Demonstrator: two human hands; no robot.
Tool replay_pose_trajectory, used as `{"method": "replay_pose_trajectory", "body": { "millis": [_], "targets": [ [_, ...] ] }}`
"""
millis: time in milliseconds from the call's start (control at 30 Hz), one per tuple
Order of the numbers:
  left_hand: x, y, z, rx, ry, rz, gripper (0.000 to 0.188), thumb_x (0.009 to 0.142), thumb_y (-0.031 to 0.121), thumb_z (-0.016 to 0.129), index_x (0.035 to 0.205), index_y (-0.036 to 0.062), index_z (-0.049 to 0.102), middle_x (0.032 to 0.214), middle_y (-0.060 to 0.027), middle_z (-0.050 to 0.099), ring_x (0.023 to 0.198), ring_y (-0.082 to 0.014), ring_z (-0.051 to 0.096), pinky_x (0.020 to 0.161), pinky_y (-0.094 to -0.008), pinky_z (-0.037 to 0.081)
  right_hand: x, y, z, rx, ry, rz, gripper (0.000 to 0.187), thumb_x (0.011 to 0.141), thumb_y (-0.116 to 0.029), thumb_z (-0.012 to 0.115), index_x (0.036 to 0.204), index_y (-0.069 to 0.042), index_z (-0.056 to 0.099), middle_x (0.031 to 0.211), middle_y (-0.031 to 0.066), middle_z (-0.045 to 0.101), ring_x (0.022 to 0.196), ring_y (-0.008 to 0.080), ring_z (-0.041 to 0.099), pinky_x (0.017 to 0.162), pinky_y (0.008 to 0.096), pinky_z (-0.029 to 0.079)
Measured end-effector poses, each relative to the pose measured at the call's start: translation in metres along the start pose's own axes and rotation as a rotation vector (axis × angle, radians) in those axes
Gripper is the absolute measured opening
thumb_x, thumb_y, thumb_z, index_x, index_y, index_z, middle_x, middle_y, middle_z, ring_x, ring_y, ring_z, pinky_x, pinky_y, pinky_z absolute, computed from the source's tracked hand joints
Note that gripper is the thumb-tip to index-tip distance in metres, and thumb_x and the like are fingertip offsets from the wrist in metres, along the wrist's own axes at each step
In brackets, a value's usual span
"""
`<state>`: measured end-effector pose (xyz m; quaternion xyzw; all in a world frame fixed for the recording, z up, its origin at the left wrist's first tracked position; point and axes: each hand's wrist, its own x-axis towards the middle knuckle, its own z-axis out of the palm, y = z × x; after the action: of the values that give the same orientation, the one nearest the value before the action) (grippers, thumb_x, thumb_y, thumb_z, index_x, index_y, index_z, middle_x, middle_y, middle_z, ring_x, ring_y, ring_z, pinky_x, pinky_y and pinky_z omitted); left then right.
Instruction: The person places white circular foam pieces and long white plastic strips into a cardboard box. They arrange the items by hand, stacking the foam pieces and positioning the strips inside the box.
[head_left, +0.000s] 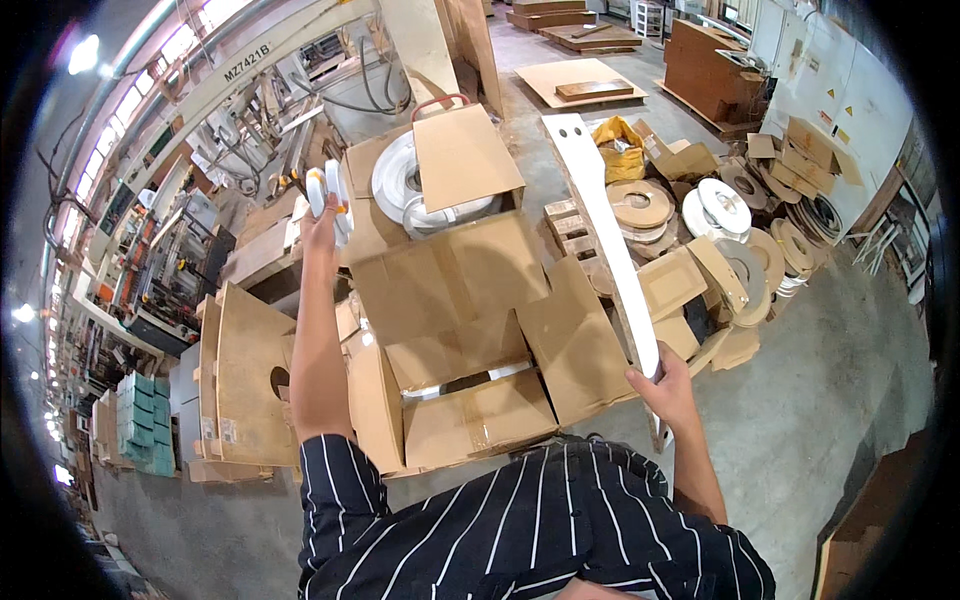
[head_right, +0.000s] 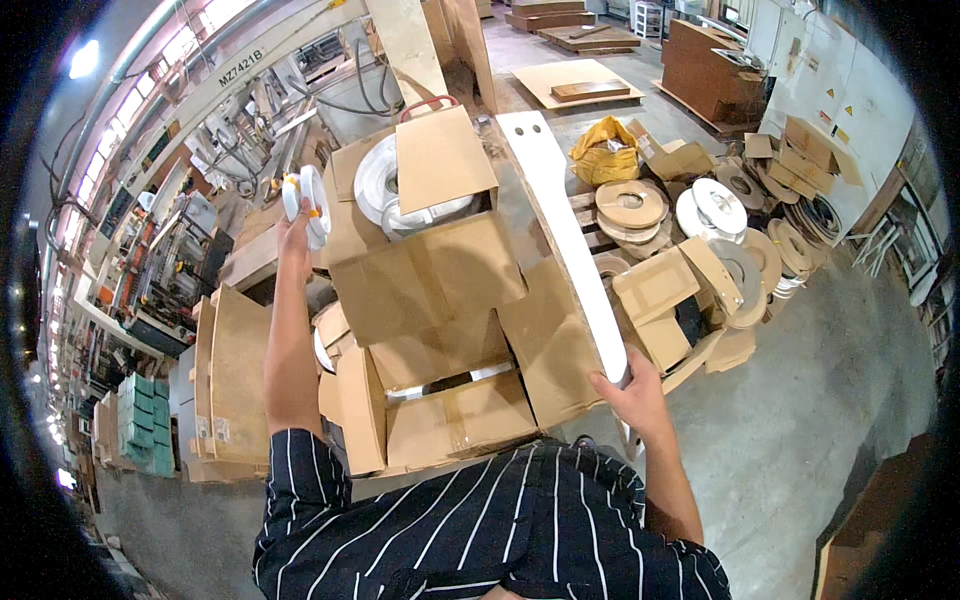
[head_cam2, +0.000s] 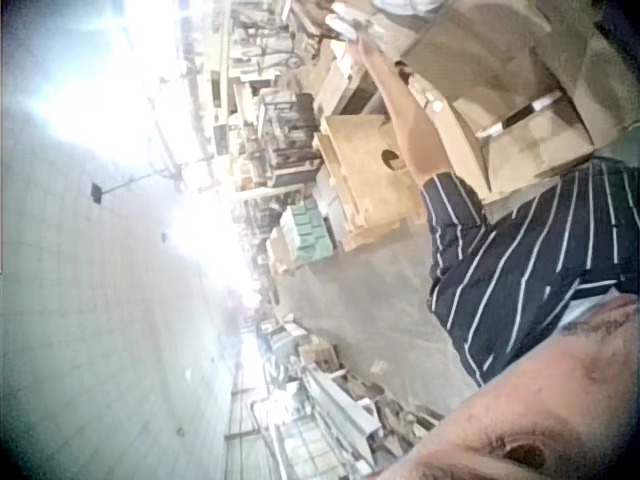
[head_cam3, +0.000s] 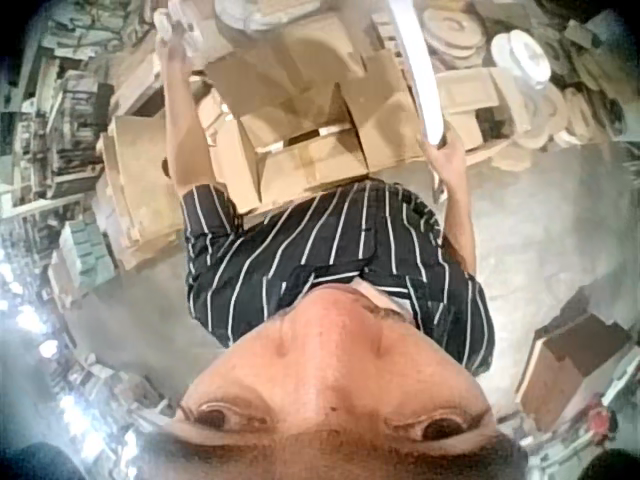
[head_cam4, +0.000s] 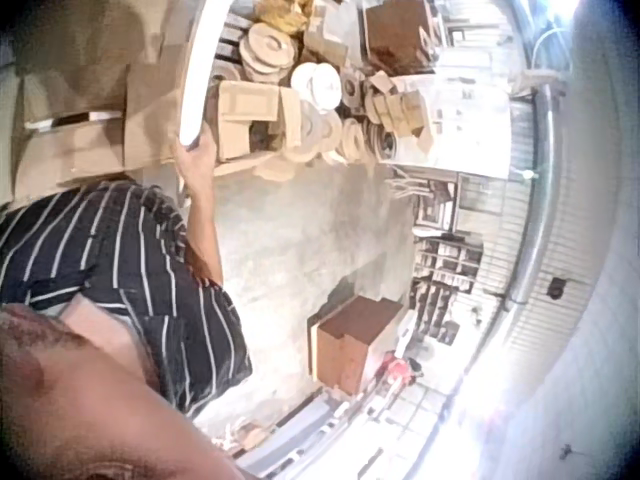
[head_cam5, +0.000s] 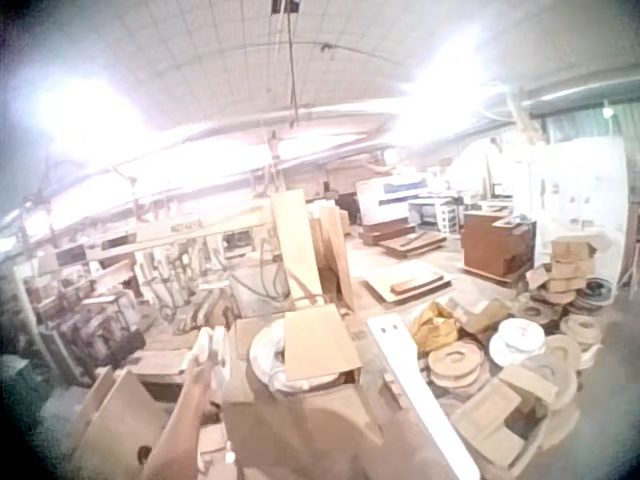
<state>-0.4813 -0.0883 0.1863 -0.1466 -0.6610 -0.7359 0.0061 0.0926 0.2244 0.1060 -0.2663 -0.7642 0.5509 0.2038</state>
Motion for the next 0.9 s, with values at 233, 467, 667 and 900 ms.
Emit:
{"method": "replay_pose_trajectory", "body": {
  "millis": [233,467,667,900],
  "targets": [
    [-0.201,0.029,0.137,-0.090,-0.270,0.039,0.029,0.107,0.024,0.075,0.122,-0.0004,0.076,0.109,-0.0056,0.080,0.096,-0.0102,0.070,0.083,-0.0310,0.056,0.018,-0.017,0.011,0.159,-0.039,0.026,0.050,0.097,-0.024,0.083,0.133,0.004,0.064,0.104,-0.0010,0.067,0.091,0.0062,0.059,0.079,0.0255,0.051],
    [-0.303,0.030,0.240,-0.394,-0.610,-0.073,0.032,0.104,0.017,0.078,0.127,-0.0033,0.070,0.114,-0.0068,0.079,0.100,-0.0104,0.069,0.089,-0.0297,0.057,0.029,-0.045,0.033,0.262,0.086,-0.026,0.065,0.092,-0.016,0.091,0.138,0.009,0.053,0.122,0.0116,0.067,0.107,0.0139,0.065,0.092,0.0308,0.056],
    [-0.328,0.021,0.277,-0.433,-0.716,-0.149,0.036,0.100,0.013,0.083,0.128,-0.0045,0.068,0.114,-0.0035,0.076,0.103,-0.0106,0.067,0.093,-0.0298,0.055,0.011,-0.063,0.017,0.116,0.205,-0.146,0.069,0.092,-0.021,0.091,0.141,0.009,0.053,0.123,0.0141,0.071,0.113,0.0169,0.067,0.096,0.0332,0.056],
    [-0.339,0.031,0.289,-0.463,-0.774,-0.162,0.038,0.100,0.012,0.083,0.130,-0.0042,0.067,0.116,-0.0040,0.075,0.105,-0.0109,0.067,0.095,-0.0312,0.055,-0.006,-0.073,0.009,0.223,0.253,0.002,0.054,0.101,-0.019,0.081,0.140,0.008,0.055,0.121,0.0156,0.073,0.105,0.0167,0.070,0.090,0.0340,0.060]
  ]
}}
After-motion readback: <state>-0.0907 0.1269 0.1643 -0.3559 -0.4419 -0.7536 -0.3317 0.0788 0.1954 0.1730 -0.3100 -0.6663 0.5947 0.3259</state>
